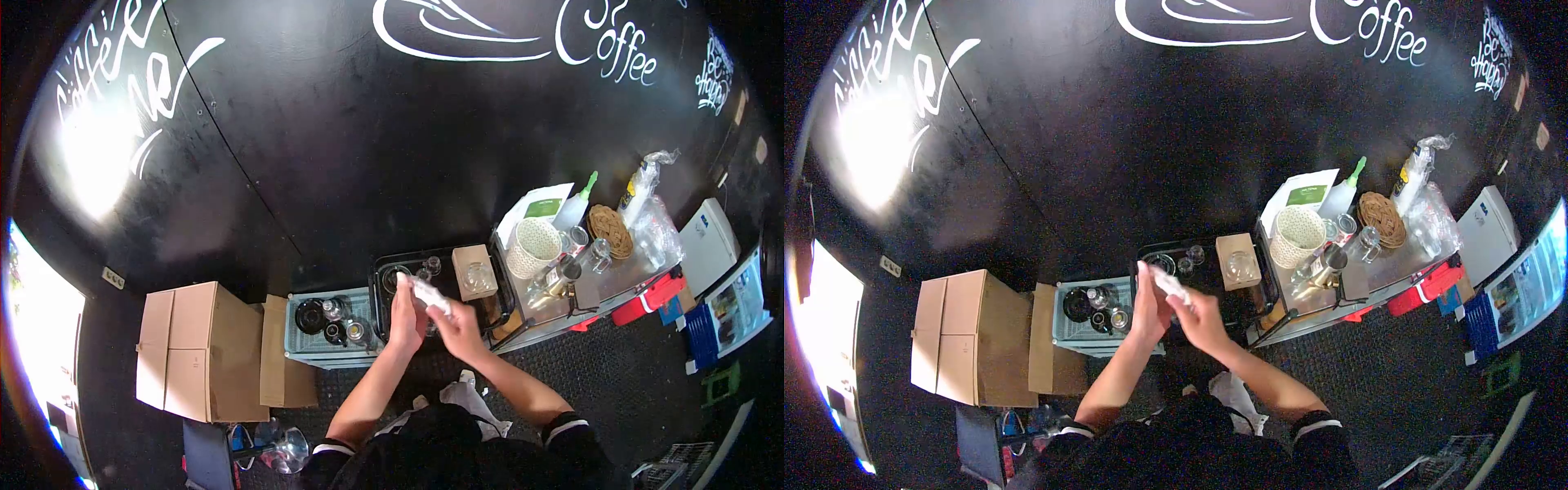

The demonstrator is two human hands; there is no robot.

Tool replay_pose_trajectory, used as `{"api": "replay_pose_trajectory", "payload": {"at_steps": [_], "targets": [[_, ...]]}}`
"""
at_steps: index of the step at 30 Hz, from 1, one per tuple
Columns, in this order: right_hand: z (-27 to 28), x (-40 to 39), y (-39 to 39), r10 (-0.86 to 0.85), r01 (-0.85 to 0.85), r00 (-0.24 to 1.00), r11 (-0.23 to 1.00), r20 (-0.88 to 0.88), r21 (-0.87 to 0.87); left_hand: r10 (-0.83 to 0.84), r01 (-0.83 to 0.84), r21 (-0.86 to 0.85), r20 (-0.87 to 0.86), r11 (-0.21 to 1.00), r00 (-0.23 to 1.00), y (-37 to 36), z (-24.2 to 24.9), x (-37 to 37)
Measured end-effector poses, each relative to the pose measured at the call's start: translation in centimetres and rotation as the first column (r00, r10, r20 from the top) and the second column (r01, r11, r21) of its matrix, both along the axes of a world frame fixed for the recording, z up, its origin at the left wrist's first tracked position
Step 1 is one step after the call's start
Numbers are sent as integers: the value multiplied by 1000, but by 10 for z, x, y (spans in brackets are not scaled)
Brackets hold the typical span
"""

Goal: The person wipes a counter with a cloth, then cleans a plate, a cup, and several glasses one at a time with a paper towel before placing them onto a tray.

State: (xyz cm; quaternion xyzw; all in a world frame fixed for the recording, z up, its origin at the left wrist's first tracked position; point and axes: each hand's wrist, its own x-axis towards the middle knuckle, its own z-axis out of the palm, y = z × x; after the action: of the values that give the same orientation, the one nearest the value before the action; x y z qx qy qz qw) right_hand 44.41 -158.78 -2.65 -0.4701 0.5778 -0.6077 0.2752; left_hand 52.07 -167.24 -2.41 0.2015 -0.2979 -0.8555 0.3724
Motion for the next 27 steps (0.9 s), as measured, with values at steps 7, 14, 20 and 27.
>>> {"api": "replay_pose_trajectory", "payload": {"at_steps": [7, 14, 20, 27], "targets": [[7, -35, -11, -70, 201, 504, 979, 861, -38, 9, 1, -95, 97, 995, 995, 12, -9, 7], [29, -23, -13, -293, 30, 618, 936, -729, -351, 98, -60, -225, 165, 972, 981, 20, -11, -9], [18, -34, -27, -247, 193, 803, 969, -542, -156, 44, -7, -216, 165, 976, 985, 31, -7, -9], [11, -37, 6, -59, -124, 497, 983, -866, -138, -24, 26, -162, 19, 986, 1000, 19, 15, 5]]}}
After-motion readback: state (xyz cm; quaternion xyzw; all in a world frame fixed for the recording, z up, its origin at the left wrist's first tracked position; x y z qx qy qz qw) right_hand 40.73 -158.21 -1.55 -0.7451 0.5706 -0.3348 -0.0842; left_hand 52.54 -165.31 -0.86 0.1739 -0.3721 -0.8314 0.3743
